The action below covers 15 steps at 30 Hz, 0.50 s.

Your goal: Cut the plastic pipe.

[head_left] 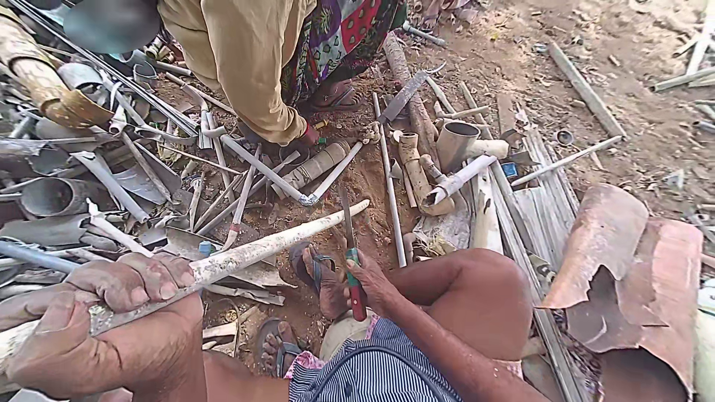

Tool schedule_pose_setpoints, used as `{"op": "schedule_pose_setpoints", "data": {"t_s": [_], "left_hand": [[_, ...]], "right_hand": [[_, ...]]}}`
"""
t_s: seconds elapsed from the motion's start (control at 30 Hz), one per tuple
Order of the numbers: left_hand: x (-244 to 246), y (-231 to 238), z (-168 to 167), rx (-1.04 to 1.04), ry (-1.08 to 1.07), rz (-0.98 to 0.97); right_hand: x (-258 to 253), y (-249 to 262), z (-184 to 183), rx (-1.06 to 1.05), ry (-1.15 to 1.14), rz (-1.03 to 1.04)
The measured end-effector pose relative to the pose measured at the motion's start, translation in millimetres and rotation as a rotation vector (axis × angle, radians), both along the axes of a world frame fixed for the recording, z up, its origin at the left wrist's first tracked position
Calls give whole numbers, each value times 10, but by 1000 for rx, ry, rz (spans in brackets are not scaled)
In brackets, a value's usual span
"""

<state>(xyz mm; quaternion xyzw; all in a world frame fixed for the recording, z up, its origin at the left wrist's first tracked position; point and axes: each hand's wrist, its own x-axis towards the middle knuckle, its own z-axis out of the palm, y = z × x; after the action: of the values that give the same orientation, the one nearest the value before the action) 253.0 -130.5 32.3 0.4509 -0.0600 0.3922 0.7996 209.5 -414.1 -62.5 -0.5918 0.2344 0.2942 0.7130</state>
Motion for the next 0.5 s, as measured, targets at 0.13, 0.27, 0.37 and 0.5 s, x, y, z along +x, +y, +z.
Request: {"op": "schedule_pose_setpoints", "data": {"t_s": [0.13, 0.27, 0.37, 0.5], "left_hand": [[-64, -98, 55, 18, -57, -90], [-92, -185, 111, 74, -109, -147], [-119, -210, 114, 81, -140, -148], [-141, -195, 115, 109, -137, -190]], "right_hand": [[-200, 206, 406, -343, -679, 346], [-195, 82, 311, -453, -806, 461], [16, -304, -155, -623, -344, 386], [15, -151, 263, -586, -369, 482]]}}
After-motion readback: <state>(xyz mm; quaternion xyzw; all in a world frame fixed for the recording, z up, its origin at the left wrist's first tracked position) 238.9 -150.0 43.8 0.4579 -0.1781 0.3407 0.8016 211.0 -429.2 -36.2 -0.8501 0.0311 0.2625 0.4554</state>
